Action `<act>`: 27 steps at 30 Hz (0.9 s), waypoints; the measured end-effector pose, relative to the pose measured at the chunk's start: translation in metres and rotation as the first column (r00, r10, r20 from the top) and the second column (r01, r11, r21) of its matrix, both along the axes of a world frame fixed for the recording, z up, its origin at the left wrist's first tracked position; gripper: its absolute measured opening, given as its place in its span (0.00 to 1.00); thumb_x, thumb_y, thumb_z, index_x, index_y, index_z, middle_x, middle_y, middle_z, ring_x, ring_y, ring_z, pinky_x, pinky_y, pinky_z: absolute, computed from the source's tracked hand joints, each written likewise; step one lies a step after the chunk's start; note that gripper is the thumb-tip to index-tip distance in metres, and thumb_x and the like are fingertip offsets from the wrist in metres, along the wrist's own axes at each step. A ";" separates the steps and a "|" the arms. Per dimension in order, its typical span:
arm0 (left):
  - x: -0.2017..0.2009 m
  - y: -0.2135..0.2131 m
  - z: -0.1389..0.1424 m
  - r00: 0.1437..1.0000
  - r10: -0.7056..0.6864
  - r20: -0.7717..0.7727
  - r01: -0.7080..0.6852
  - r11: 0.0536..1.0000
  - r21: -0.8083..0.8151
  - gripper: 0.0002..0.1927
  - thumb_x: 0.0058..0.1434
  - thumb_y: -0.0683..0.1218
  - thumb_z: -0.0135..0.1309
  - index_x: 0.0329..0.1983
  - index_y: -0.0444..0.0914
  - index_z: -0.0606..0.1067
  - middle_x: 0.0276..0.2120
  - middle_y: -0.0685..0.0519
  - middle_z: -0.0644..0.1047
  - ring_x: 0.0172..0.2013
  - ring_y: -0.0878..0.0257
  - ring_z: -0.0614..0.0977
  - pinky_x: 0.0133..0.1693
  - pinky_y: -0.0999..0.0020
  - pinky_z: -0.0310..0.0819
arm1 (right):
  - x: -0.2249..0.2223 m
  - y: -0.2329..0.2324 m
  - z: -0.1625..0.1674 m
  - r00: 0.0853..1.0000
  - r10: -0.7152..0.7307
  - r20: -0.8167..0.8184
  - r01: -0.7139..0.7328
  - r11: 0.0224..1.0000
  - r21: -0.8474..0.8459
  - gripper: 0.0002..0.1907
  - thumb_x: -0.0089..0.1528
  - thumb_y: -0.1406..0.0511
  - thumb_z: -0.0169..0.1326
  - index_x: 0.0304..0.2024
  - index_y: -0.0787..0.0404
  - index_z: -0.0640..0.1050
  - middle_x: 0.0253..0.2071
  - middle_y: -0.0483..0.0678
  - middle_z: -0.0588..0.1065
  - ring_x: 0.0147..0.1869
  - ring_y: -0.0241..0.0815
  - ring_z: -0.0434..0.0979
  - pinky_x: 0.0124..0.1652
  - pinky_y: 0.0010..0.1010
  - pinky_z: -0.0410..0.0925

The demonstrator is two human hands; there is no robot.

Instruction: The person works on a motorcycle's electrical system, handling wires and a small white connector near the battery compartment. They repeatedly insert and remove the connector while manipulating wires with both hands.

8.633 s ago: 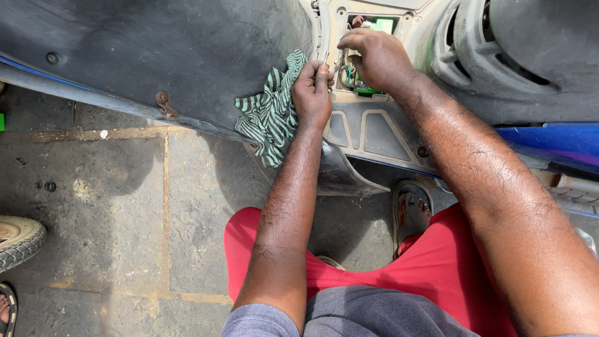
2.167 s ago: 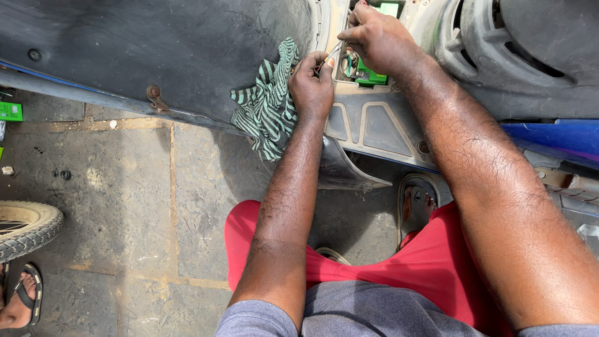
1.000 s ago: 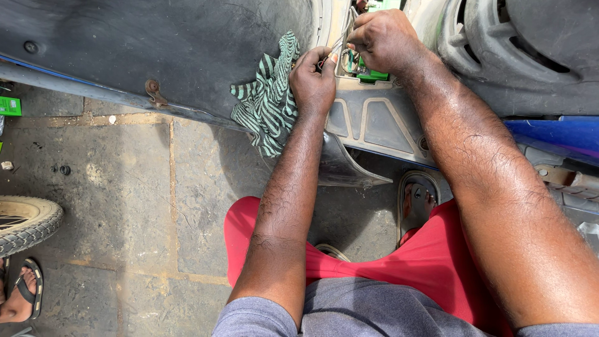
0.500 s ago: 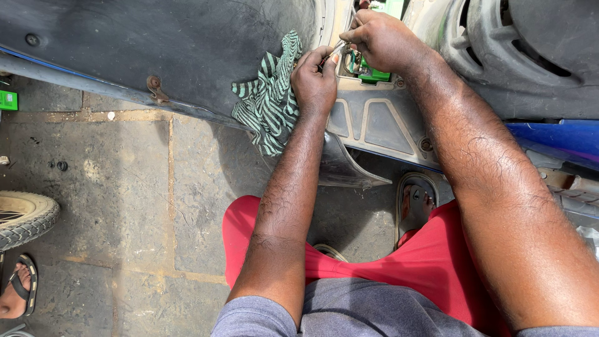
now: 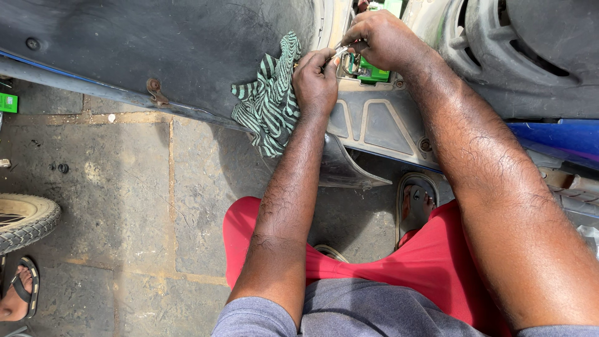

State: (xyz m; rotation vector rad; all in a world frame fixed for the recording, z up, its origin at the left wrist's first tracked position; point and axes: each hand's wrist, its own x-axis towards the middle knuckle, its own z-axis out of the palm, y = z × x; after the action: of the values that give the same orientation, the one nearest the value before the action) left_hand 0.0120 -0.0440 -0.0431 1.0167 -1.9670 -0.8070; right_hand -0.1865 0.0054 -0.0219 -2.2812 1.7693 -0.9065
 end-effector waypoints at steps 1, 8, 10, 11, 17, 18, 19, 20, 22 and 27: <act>0.000 0.000 0.000 1.000 0.003 0.002 -0.003 1.000 -0.006 0.07 0.60 0.38 0.61 0.42 0.38 0.81 0.38 0.50 0.82 0.42 0.57 0.85 0.47 0.63 0.79 | 0.000 0.000 0.000 1.000 0.006 0.007 -0.006 1.000 0.005 0.10 0.60 0.71 0.67 0.45 0.59 0.85 0.42 0.51 0.80 0.49 0.50 0.82 0.49 0.40 0.75; -0.001 0.001 0.003 0.999 -0.002 0.034 0.002 1.000 -0.002 0.07 0.60 0.38 0.59 0.41 0.38 0.80 0.37 0.51 0.81 0.41 0.57 0.85 0.47 0.62 0.79 | -0.001 0.000 0.002 0.999 0.024 0.031 -0.026 0.997 0.068 0.12 0.60 0.67 0.69 0.46 0.60 0.85 0.42 0.52 0.79 0.48 0.50 0.81 0.48 0.40 0.75; -0.001 0.002 0.004 0.999 -0.006 0.049 0.006 1.000 0.001 0.06 0.61 0.38 0.59 0.41 0.38 0.80 0.37 0.50 0.81 0.42 0.56 0.84 0.48 0.62 0.78 | -0.002 0.000 0.002 0.999 0.028 0.021 -0.029 0.998 0.056 0.12 0.60 0.67 0.70 0.45 0.60 0.85 0.42 0.52 0.79 0.48 0.50 0.82 0.48 0.40 0.75; -0.001 0.002 0.004 0.998 -0.008 0.056 0.008 1.000 0.002 0.06 0.61 0.38 0.59 0.41 0.38 0.80 0.38 0.50 0.81 0.43 0.56 0.84 0.48 0.62 0.78 | -0.002 0.000 0.001 1.000 0.023 0.019 -0.024 0.998 0.053 0.11 0.60 0.67 0.70 0.45 0.60 0.85 0.42 0.51 0.79 0.48 0.49 0.82 0.48 0.39 0.75; -0.003 0.002 0.002 0.995 -0.022 0.094 0.022 1.000 -0.006 0.06 0.62 0.39 0.58 0.42 0.39 0.80 0.38 0.51 0.81 0.44 0.56 0.83 0.50 0.60 0.77 | 0.000 0.000 0.001 1.000 -0.007 -0.015 0.008 1.000 0.020 0.10 0.60 0.68 0.70 0.43 0.60 0.85 0.42 0.50 0.80 0.47 0.47 0.83 0.47 0.37 0.76; -0.003 0.001 0.002 0.996 -0.023 0.091 0.025 0.999 -0.020 0.06 0.62 0.39 0.59 0.42 0.39 0.80 0.38 0.51 0.81 0.44 0.56 0.83 0.50 0.60 0.77 | 0.000 0.001 0.001 1.000 -0.002 -0.017 0.002 1.000 0.008 0.10 0.59 0.68 0.70 0.43 0.60 0.85 0.42 0.50 0.80 0.47 0.47 0.83 0.47 0.37 0.76; -0.002 0.000 0.002 0.996 -0.025 0.088 0.028 0.999 -0.032 0.06 0.62 0.39 0.59 0.42 0.39 0.80 0.38 0.51 0.81 0.44 0.56 0.83 0.50 0.60 0.77 | 0.001 0.001 0.001 1.000 0.003 -0.018 -0.003 1.000 -0.002 0.10 0.59 0.68 0.70 0.43 0.60 0.85 0.41 0.50 0.80 0.47 0.47 0.83 0.47 0.37 0.76; -0.003 0.000 0.002 0.996 -0.026 0.086 0.030 0.998 -0.047 0.06 0.62 0.39 0.59 0.42 0.39 0.80 0.38 0.51 0.81 0.44 0.56 0.83 0.50 0.60 0.77 | 0.001 0.001 0.001 1.000 0.004 -0.011 -0.004 1.000 0.001 0.10 0.60 0.68 0.70 0.43 0.60 0.85 0.41 0.50 0.80 0.47 0.47 0.83 0.47 0.37 0.76; -0.002 0.001 0.001 0.995 -0.028 0.093 0.030 0.999 -0.021 0.06 0.62 0.39 0.59 0.41 0.39 0.80 0.38 0.51 0.81 0.44 0.56 0.83 0.49 0.60 0.76 | 0.001 0.001 0.001 1.000 0.005 0.003 -0.005 1.000 0.008 0.09 0.60 0.68 0.70 0.43 0.61 0.85 0.41 0.50 0.80 0.47 0.47 0.83 0.46 0.37 0.76; -0.003 0.002 0.000 0.996 -0.033 0.081 0.035 0.999 -0.023 0.05 0.61 0.39 0.59 0.41 0.38 0.80 0.37 0.50 0.81 0.43 0.54 0.83 0.49 0.59 0.76 | -0.001 0.002 0.000 1.000 0.018 -0.004 -0.018 1.000 -0.012 0.08 0.61 0.69 0.69 0.43 0.60 0.85 0.40 0.50 0.80 0.46 0.47 0.82 0.45 0.38 0.76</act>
State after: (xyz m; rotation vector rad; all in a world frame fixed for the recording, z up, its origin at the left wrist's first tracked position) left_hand 0.0094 -0.0422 -0.0432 1.0180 -2.0627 -0.7692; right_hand -0.1871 0.0077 -0.0214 -2.3039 1.7465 -0.9128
